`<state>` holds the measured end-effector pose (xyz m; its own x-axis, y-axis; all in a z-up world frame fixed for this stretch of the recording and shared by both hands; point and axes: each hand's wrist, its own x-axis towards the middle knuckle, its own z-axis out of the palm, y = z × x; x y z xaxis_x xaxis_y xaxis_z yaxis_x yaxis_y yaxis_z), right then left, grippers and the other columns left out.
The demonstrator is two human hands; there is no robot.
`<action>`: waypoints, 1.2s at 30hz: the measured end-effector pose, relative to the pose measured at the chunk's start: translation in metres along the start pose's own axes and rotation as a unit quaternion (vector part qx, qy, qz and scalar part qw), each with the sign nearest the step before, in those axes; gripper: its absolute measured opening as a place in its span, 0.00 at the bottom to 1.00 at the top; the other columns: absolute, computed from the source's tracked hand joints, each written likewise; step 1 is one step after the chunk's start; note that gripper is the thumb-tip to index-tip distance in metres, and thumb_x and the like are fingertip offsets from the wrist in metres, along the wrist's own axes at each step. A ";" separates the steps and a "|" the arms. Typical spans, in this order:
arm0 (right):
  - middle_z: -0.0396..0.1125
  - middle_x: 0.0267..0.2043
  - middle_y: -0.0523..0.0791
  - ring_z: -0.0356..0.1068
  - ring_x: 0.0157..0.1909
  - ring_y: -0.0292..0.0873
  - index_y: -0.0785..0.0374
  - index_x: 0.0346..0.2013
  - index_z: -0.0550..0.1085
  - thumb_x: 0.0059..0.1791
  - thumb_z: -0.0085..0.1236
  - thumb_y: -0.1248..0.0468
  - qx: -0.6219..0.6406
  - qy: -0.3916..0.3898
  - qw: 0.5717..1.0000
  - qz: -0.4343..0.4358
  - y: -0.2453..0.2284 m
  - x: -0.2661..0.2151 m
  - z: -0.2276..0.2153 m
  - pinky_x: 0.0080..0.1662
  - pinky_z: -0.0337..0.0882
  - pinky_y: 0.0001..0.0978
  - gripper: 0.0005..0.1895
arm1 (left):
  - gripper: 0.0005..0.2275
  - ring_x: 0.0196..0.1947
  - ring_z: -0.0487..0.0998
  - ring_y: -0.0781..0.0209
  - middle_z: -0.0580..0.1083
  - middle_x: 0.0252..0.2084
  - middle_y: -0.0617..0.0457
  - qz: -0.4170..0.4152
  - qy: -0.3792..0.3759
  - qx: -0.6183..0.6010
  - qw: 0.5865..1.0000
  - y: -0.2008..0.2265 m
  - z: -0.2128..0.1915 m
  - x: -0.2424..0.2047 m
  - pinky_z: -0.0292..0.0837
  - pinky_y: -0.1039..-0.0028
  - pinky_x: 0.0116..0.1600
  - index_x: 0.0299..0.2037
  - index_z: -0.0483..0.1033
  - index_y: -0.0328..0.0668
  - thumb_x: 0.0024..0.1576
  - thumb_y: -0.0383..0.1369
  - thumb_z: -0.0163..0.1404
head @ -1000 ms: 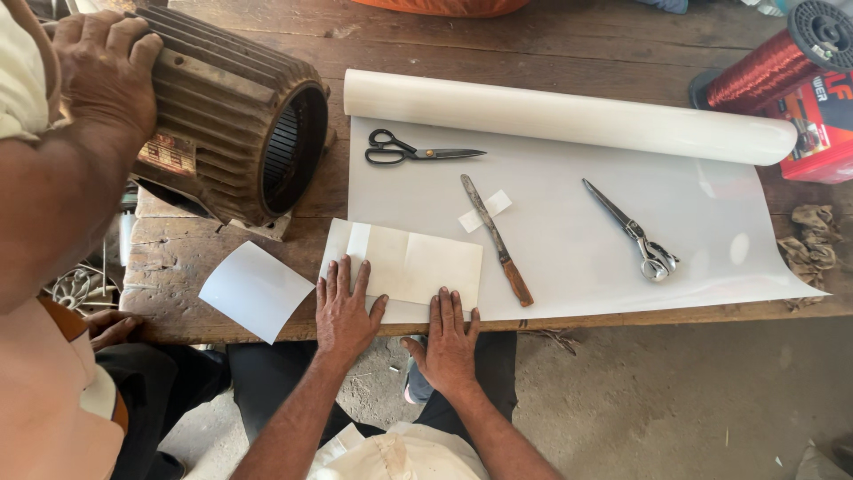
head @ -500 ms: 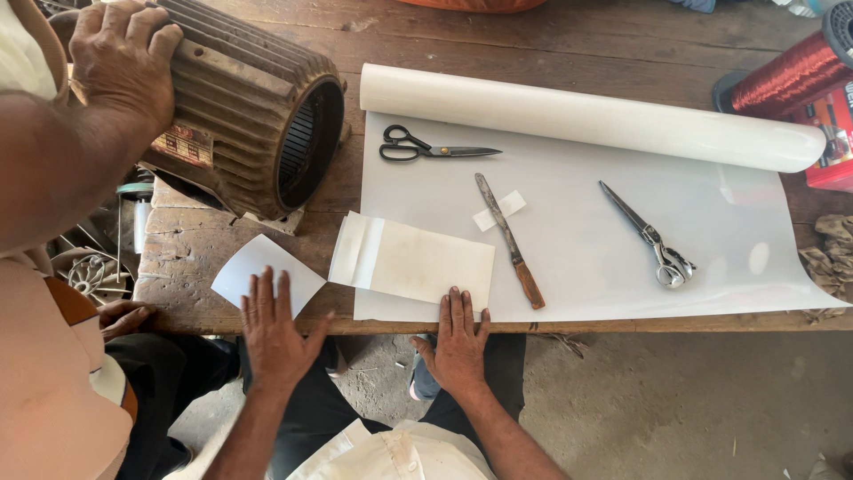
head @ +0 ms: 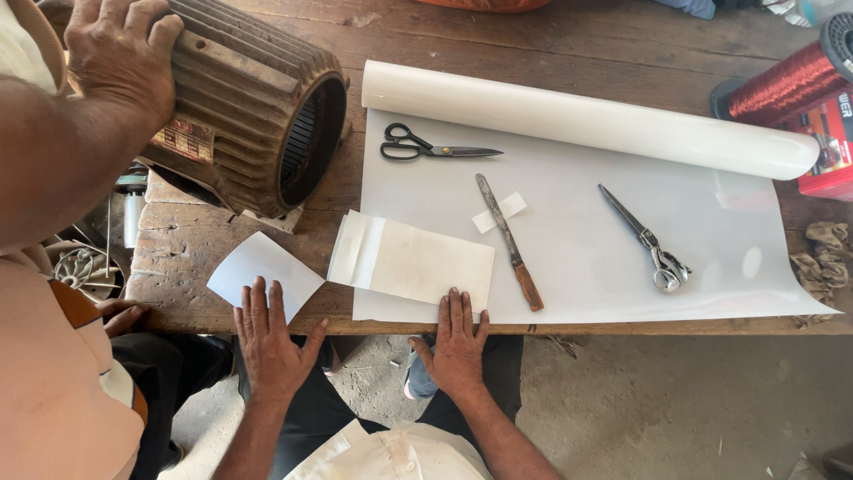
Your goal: The person cuts a white sheet from a roll using scissors, then uses a knife to trim and score the sheet into smaller rectangular pieces. The person folds and stacks the cut pieces on the table.
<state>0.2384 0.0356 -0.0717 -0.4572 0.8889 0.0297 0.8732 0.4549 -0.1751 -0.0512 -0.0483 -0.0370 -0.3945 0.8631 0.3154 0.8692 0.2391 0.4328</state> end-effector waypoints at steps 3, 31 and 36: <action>0.39 0.77 0.58 0.35 0.78 0.58 0.74 0.70 0.51 0.48 0.51 0.34 -0.004 0.002 1.000 -0.003 0.001 0.000 0.002 0.69 0.33 0.73 0.53 | 0.42 0.78 0.47 0.30 0.52 0.75 0.28 0.003 -0.015 -0.011 1.000 0.010 0.005 -0.003 0.44 0.37 0.75 0.72 0.56 0.29 0.58 0.59 0.47; 0.40 0.77 0.57 0.36 0.79 0.57 0.73 0.71 0.52 0.50 0.46 0.33 -0.001 0.028 1.000 -0.007 0.002 -0.003 0.003 0.69 0.33 0.71 0.52 | 0.40 0.78 0.45 0.36 0.49 0.77 0.34 0.019 -0.067 -0.024 0.997 0.033 0.024 0.016 0.43 0.44 0.77 0.72 0.58 0.39 0.56 0.59 0.48; 0.42 0.76 0.57 0.38 0.78 0.57 0.73 0.70 0.54 0.50 0.47 0.34 0.015 0.033 0.999 -0.008 0.003 -0.001 0.000 0.69 0.35 0.71 0.50 | 0.46 0.79 0.44 0.40 0.48 0.79 0.36 -0.016 -0.077 0.045 0.996 0.005 0.014 0.015 0.41 0.45 0.77 0.74 0.54 0.42 0.50 0.63 0.51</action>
<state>0.2419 0.0366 -0.0720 -0.4588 0.8832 0.0974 0.8595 0.4689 -0.2034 -0.0486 -0.0278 -0.0423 -0.3775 0.9108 0.1671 0.8830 0.2996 0.3613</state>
